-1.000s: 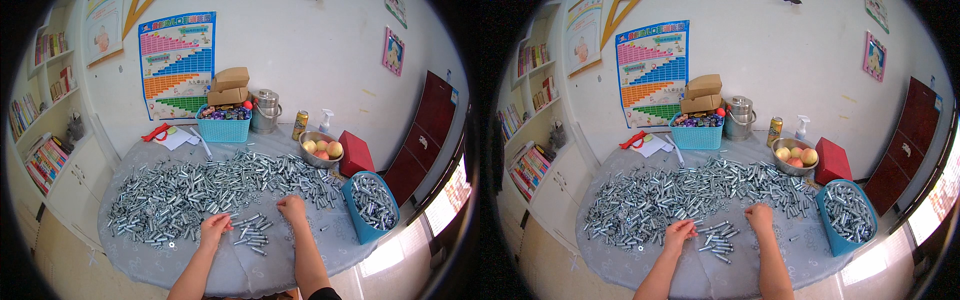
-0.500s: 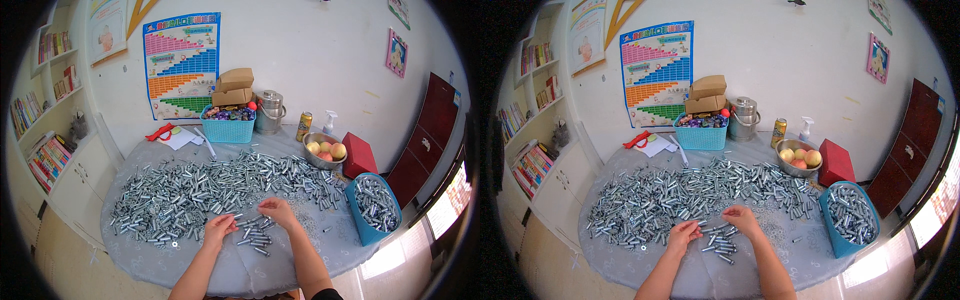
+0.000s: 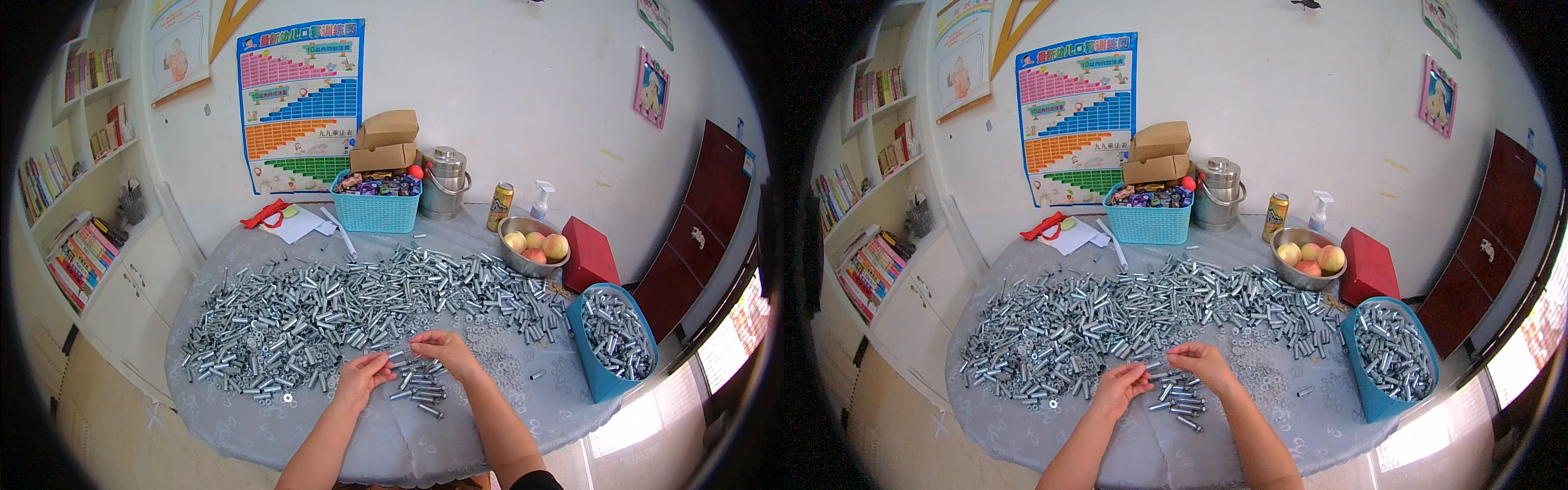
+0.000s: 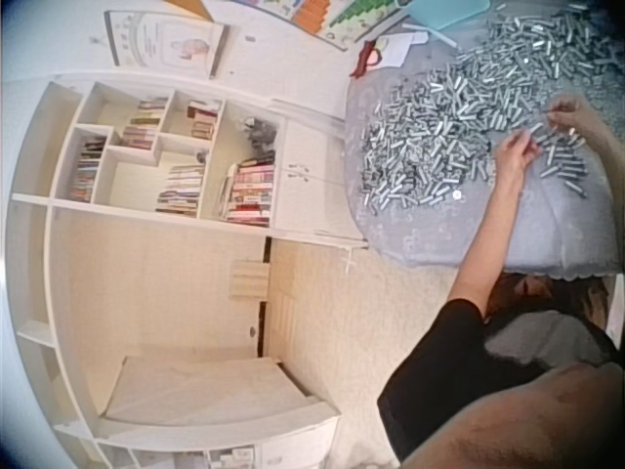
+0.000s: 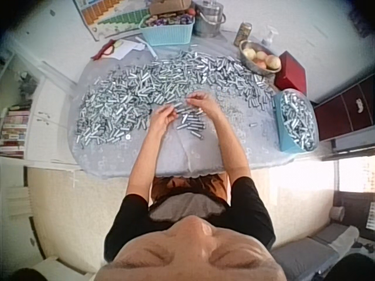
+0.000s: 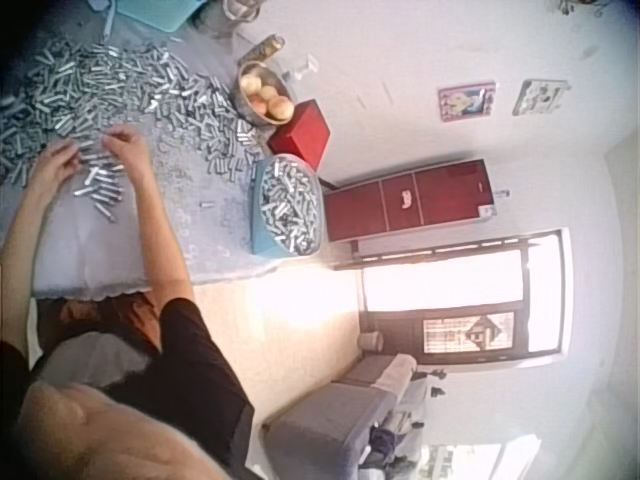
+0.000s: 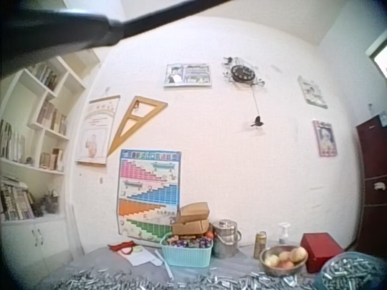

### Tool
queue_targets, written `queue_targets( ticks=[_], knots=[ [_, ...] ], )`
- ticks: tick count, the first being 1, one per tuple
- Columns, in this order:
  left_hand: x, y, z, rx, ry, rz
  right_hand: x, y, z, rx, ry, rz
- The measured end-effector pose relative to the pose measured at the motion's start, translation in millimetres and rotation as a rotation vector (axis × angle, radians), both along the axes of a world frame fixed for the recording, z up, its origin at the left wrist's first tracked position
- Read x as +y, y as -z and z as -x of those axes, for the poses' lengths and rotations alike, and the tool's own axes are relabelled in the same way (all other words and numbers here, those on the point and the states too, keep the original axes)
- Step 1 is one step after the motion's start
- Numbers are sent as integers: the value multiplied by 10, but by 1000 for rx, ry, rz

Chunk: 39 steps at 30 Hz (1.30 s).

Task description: The person sits at a table covered with a large pile of metal bolts and washers. They repeatedly pick up a bolt and a washer, thread the washer onto the bolt, and place the assembled unit into a blue plastic bin on the right side of the table.

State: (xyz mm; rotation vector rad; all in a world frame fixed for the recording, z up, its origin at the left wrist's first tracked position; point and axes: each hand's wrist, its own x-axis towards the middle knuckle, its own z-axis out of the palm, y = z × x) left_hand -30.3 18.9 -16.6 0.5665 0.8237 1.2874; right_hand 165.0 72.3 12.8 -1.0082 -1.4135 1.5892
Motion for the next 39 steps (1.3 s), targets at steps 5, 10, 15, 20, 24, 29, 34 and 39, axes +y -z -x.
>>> queue_targets(
  ticks=[5, 10, 15, 20, 24, 29, 34, 39],
  knots=[
    [10, 17, 13, -64, 21, 37, -22, -19, 28, -7, -4, -29],
    [27, 77, 32, -102, 24, 54, -57, -48, 59, -25, 10, -55],
    [28, 67, 38, -139, 9, 75, -97, -88, 103, -34, 23, -111],
    [13, 17, 31, -90, 16, 66, -100, -86, 120, -41, 38, -133],
    [12, 7, 23, -63, 12, 69, -91, -53, 123, -111, 49, -227],
    [6, 10, 30, -69, -4, 77, -121, -79, 152, -179, 16, -384],
    [-7, 10, 22, -13, 20, 24, -174, -138, 190, -306, 2, -499],
    [9, 10, 55, -82, -93, -20, -37, -53, 52, -140, 251, -383]
  ],
)
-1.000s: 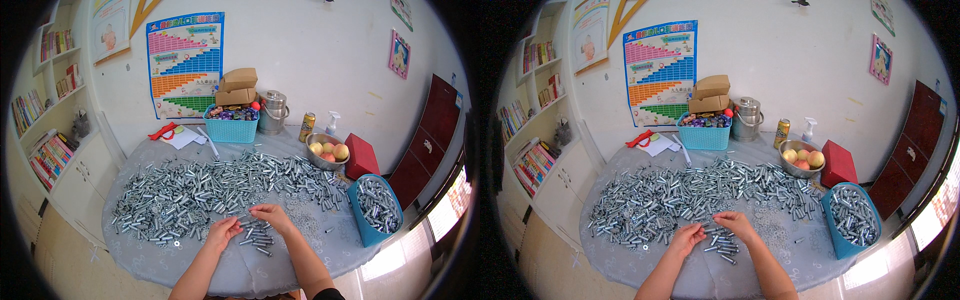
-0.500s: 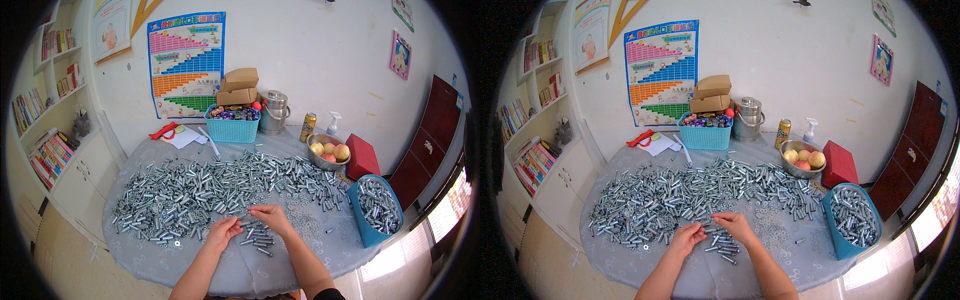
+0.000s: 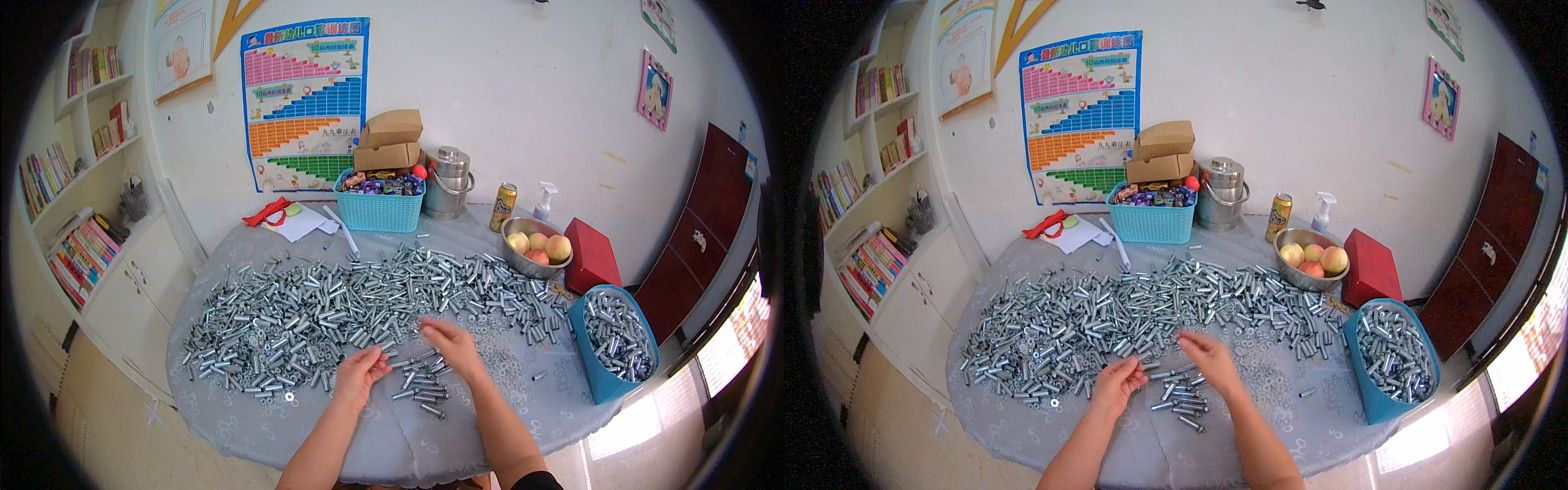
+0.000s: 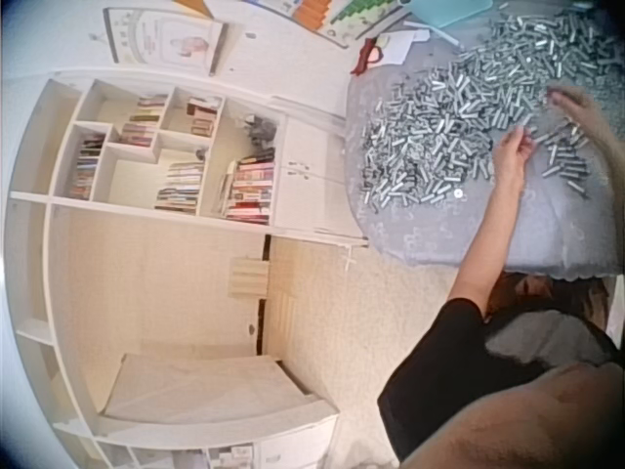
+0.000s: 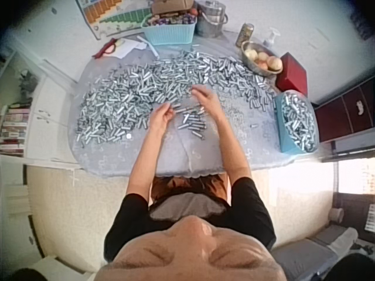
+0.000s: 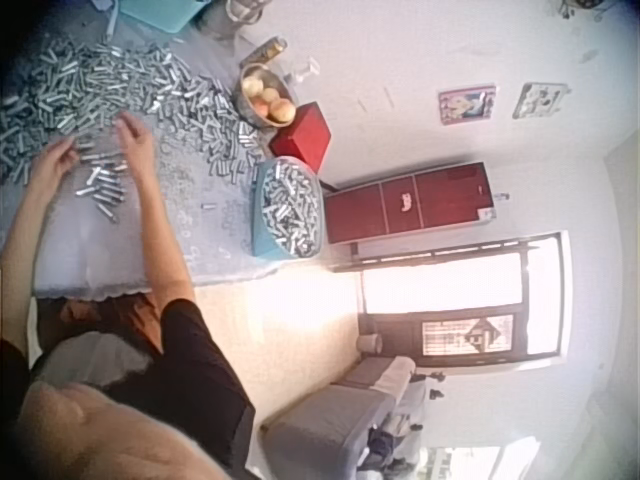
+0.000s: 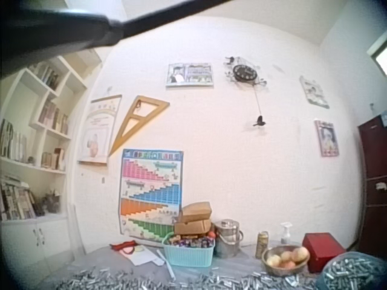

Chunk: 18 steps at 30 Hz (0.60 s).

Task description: The person sits at a table covered with a large pile of metal bolts and washers. They repeatedly pick up a bolt and a washer, thread the washer onto the bolt, and place the assembled unit into a blue plastic bin on the right side of the table.

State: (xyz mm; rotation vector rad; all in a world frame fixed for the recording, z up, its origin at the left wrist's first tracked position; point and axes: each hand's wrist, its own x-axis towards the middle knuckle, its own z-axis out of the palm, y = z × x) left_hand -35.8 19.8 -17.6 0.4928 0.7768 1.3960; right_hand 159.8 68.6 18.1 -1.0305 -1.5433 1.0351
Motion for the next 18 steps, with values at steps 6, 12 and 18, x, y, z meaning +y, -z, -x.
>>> queue_targets(
  ticks=[6, 12, 18],
  knots=[
    [8, -34, 28, -55, -40, -5, 161, 237, -127, -428, 219, -257],
    [3, -54, 23, -47, -17, -4, 157, 300, 24, -742, 189, -533],
    [-22, -73, 11, -33, -13, 4, 183, 259, -54, -687, 226, -386]
  ],
)
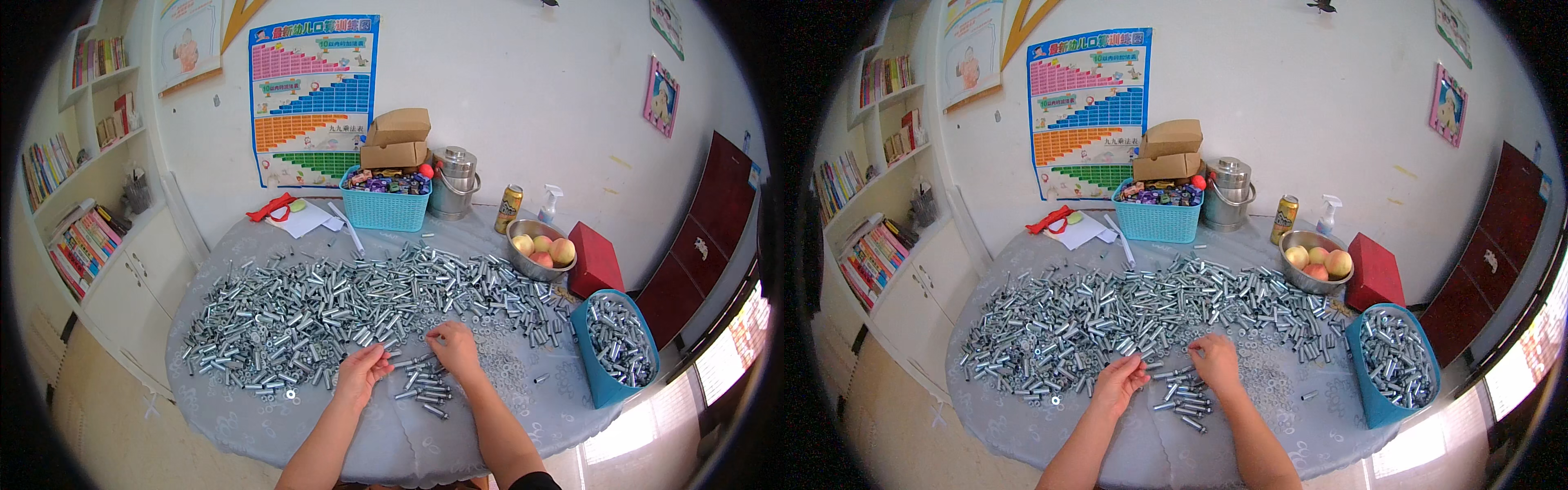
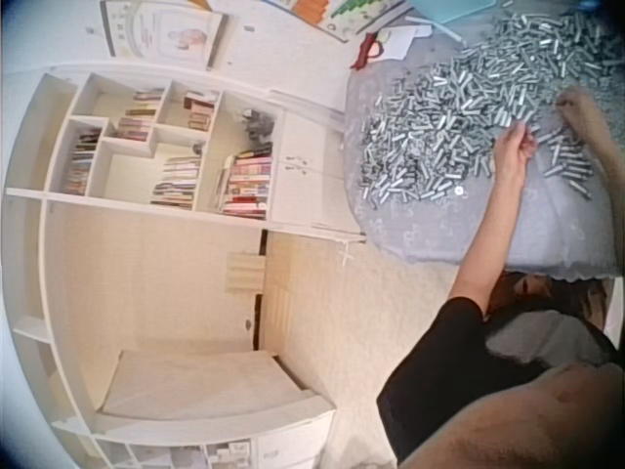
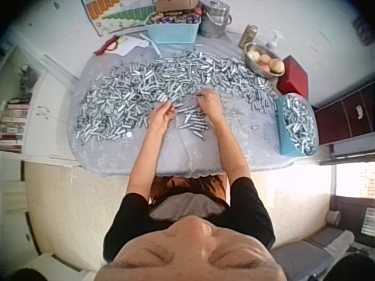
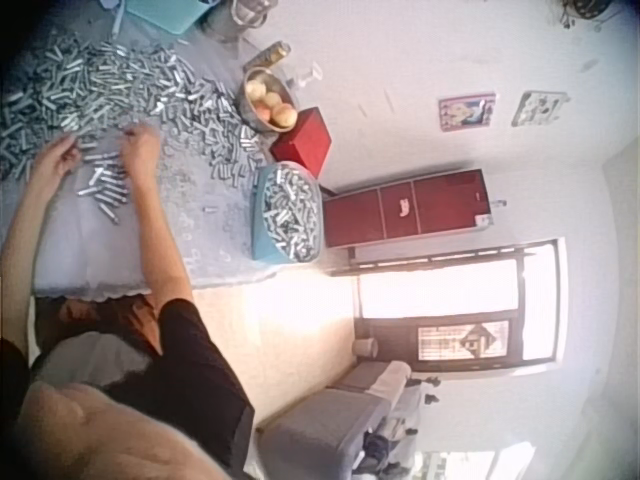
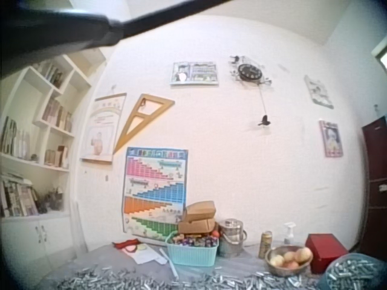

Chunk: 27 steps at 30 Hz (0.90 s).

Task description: The person sits at a table covered with a large pile of metal bolts and washers. They repeatedly pick up a bolt and a washer, thread the washer onto the bolt, and place the assembled unit into a blue plastic bin on the right side of the table.

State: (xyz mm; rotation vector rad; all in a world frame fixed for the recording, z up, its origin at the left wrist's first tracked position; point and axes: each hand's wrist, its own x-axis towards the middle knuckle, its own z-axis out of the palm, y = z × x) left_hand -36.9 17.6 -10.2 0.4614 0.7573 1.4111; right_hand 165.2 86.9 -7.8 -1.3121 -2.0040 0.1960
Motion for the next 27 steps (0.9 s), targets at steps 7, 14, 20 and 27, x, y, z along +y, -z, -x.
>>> queue_targets(
  ticks=[7, 14, 20, 27],
  knots=[
    [15, 15, -21, 5, 35, -9, 7, 89, 77, -11, 27, 61],
    [6, 30, -17, 20, 22, 15, -21, -8, 110, 136, 49, 284],
    [10, 16, -36, 22, 29, 19, -64, -85, 99, 760, -329, 564],
    [-2, 39, -22, 66, 9, 48, -229, -297, 173, 602, -430, 466]
  ],
)
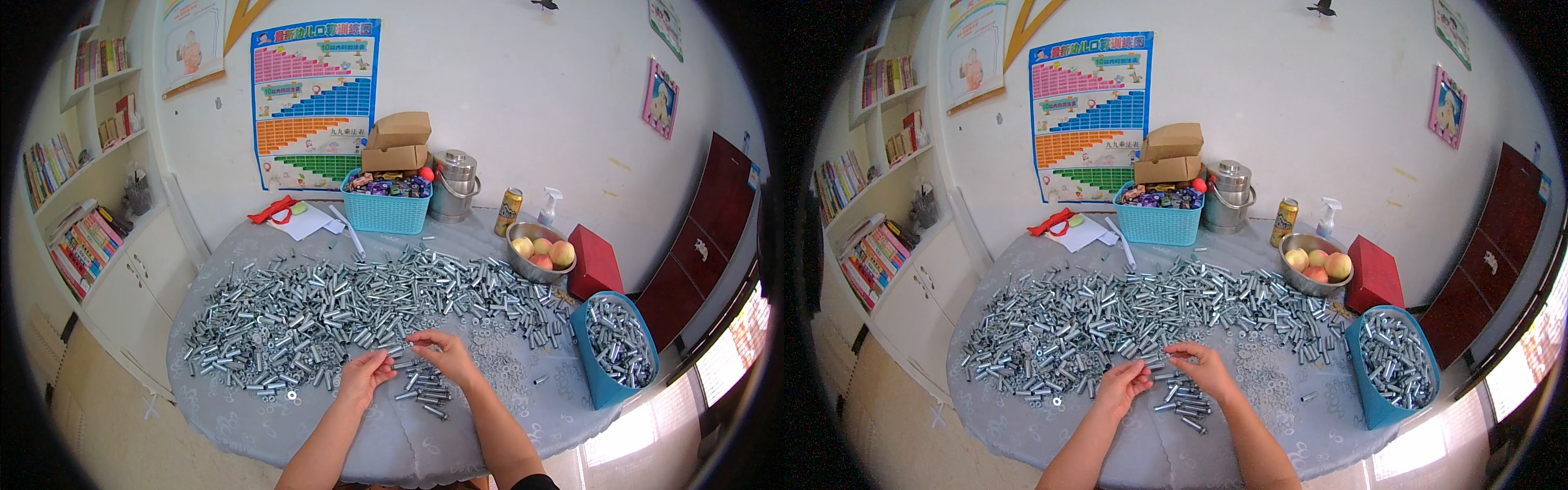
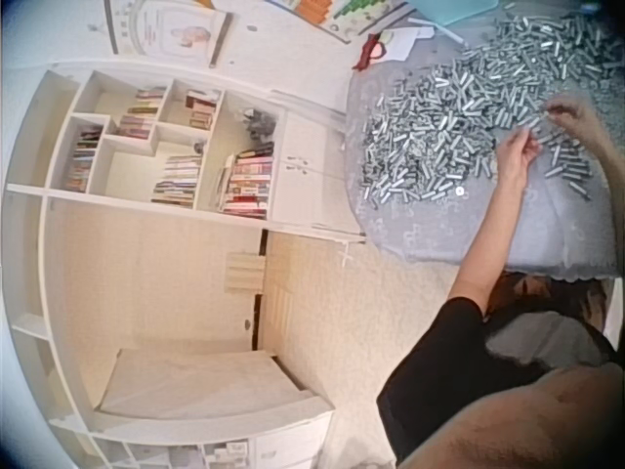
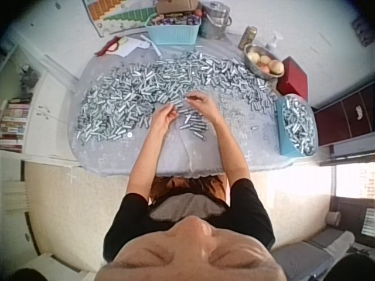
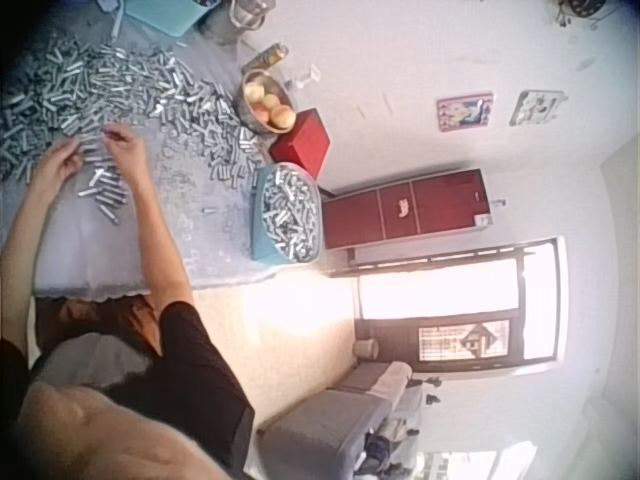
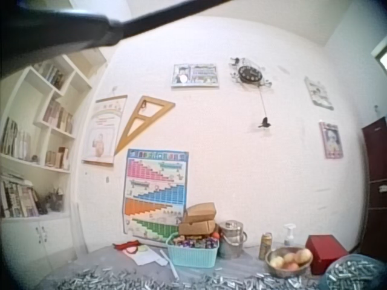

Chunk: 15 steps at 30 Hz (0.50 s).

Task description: The person sits at a table covered with a large pile of metal bolts and washers. They repeatedly pick up a bolt and a washer, thread the washer onto the bolt, and place the assembled unit into a blue plastic bin on the right side of the table.

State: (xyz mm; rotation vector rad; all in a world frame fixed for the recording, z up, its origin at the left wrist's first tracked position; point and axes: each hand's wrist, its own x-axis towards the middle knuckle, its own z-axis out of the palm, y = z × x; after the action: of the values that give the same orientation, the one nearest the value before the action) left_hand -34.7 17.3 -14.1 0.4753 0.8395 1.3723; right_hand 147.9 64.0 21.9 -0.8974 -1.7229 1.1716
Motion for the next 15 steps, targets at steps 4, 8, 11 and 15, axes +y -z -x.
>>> queue_targets(
  ticks=[4, 8, 11, 15],
  knots=[
    [-4, -31, -26, 54, -26, 4, -31, -15, 14, -59, 34, -97],
    [-24, -88, -64, 154, -18, -54, -42, -57, 5, -274, 72, 28],
    [-32, -72, -83, 159, -12, -87, -12, 36, 1, -319, 149, 94],
    [-13, -47, -72, 106, -58, -55, -52, 12, 87, 21, 137, 33]
  ],
)
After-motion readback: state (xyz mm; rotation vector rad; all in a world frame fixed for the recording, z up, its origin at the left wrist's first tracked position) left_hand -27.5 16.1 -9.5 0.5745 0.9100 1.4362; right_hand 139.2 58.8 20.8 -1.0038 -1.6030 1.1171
